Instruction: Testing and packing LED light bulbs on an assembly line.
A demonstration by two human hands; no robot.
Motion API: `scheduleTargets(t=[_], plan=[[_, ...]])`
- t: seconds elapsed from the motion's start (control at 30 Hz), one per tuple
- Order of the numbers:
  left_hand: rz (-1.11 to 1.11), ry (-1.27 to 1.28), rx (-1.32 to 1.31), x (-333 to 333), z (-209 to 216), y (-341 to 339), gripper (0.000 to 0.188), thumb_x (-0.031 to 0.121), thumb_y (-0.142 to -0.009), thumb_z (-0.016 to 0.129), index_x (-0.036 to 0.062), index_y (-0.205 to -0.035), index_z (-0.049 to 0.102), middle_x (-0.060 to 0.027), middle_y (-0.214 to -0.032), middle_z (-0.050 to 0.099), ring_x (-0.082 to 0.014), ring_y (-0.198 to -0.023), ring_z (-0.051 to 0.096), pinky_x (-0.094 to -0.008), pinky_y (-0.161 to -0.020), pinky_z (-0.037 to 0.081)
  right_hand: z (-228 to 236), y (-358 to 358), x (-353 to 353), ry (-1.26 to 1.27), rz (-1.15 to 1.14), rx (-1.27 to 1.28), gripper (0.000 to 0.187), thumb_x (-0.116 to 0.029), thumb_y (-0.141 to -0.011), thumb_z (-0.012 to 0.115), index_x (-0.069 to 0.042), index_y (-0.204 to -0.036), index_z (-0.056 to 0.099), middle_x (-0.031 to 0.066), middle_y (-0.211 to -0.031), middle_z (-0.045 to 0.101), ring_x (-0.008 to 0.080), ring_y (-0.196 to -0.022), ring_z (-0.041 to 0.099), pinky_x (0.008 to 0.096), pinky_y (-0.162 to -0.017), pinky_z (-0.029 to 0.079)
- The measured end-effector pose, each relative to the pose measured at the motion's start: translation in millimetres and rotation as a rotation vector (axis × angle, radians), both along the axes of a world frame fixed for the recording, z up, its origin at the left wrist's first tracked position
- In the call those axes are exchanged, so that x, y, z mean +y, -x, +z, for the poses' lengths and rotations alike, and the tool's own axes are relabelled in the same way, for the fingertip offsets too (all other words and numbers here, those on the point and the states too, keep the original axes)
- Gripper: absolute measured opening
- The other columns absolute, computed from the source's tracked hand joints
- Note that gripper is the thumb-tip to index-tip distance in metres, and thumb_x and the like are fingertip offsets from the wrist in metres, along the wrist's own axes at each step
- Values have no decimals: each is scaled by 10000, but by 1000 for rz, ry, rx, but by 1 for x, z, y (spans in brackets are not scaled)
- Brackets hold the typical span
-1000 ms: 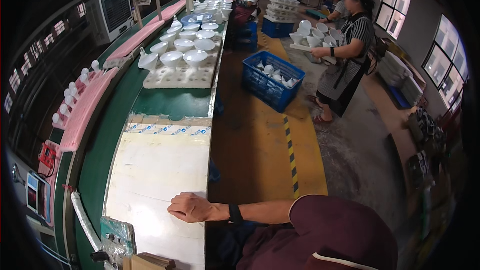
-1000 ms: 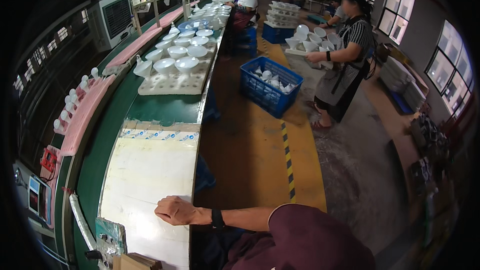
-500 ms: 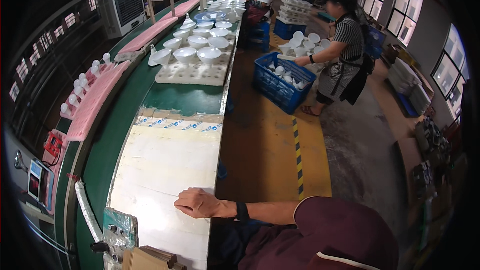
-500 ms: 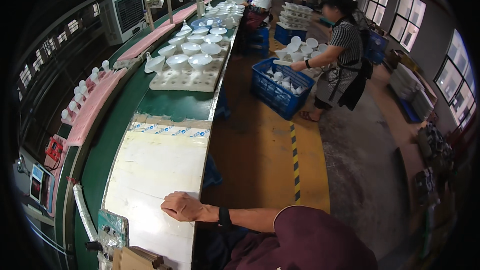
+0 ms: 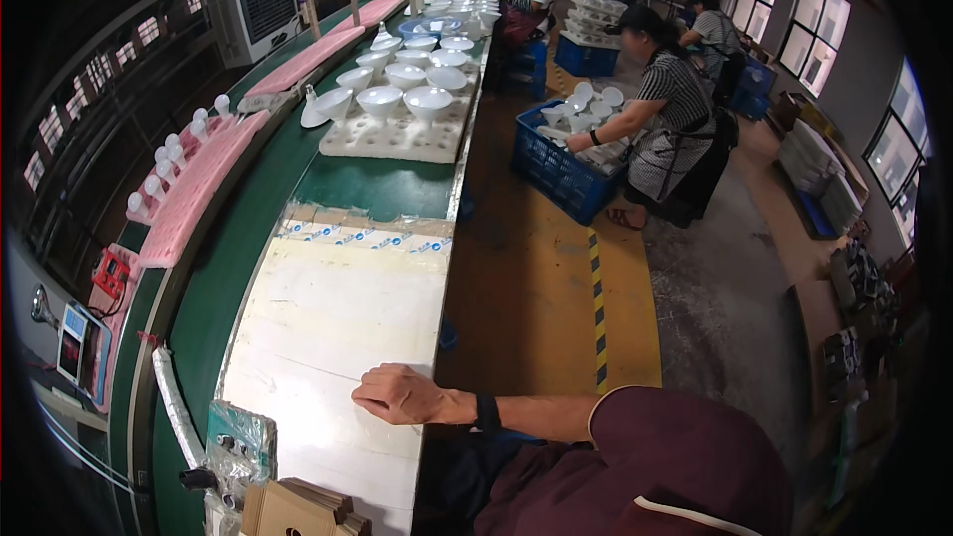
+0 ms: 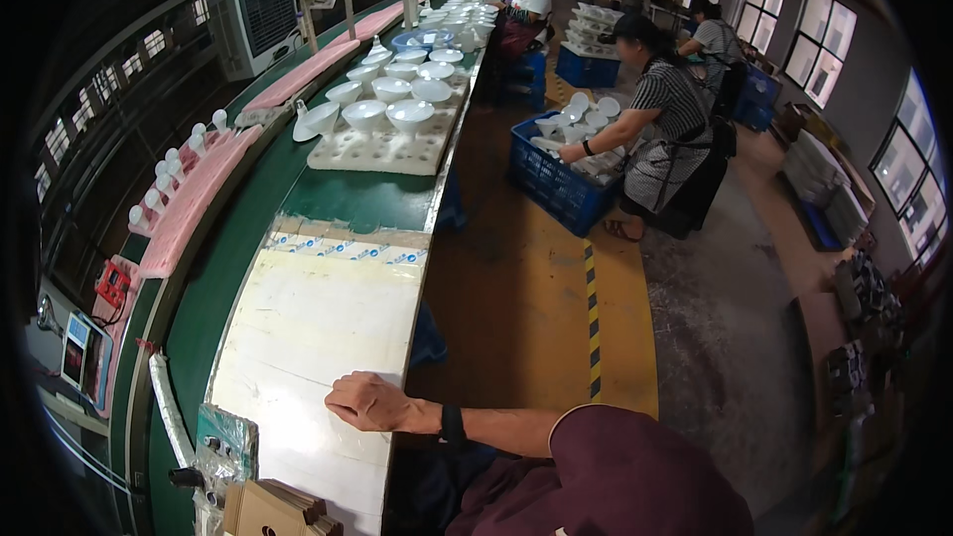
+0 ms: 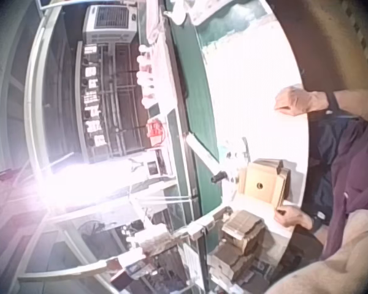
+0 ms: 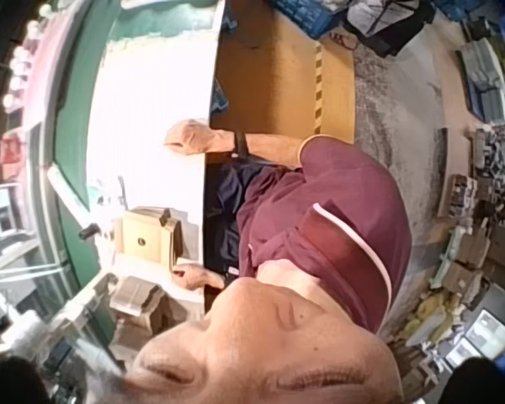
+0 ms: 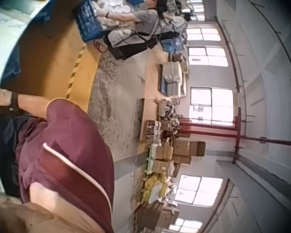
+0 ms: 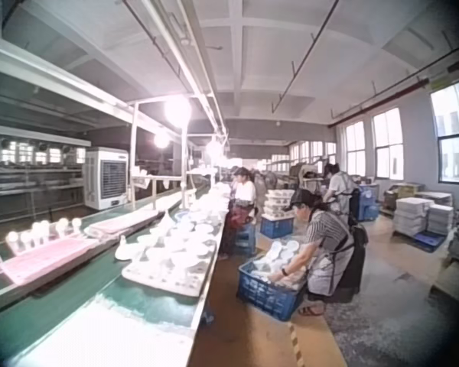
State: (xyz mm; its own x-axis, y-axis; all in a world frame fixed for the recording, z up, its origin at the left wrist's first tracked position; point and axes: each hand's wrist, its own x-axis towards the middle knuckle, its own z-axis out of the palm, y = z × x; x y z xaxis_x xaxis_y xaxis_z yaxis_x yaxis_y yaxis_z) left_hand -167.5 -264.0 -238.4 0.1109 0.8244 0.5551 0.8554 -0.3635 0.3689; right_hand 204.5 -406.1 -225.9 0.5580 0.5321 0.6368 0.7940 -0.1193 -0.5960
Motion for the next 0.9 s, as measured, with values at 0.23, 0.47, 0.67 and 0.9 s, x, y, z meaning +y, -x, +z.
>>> scheduleTargets(t=[0.23,0.47,0.67,0.9], plan=[[15,-10,16,1,0,1,197,217,-928,707,34,-943,777,-161,-905,744,-362,-796,698,-444,-712,564,0,1,0,3,0,15,80,-55,-854,690,-38,-799,634,114,-746,613,298,-718,613,399,-696,498],[19,11,30,-2,5,-2,210,221,-939,691,35,-971,782,-161,-928,749,-358,-820,705,-441,-723,565,-1,0,-1,21,-2,5,84,-60,-857,688,-38,-799,630,107,-749,611,287,-717,610,390,-699,501],[25,17,38,-1,4,-1,224,229,-942,690,26,-969,780,-166,-933,751,-364,-819,706,-446,-728,567,1,0,-1,-5,-4,10,107,-58,-861,679,-40,-782,609,101,-734,587,287,-716,597,392,-701,494],[-14,-13,54,0,3,0,218,224,-933,702,19,-957,775,-173,-900,746,-369,-796,704,-448,-714,567,-2,1,-2,21,1,-8,113,-62,-867,675,-49,-781,603,97,-738,569,287,-714,586,398,-701,484]])
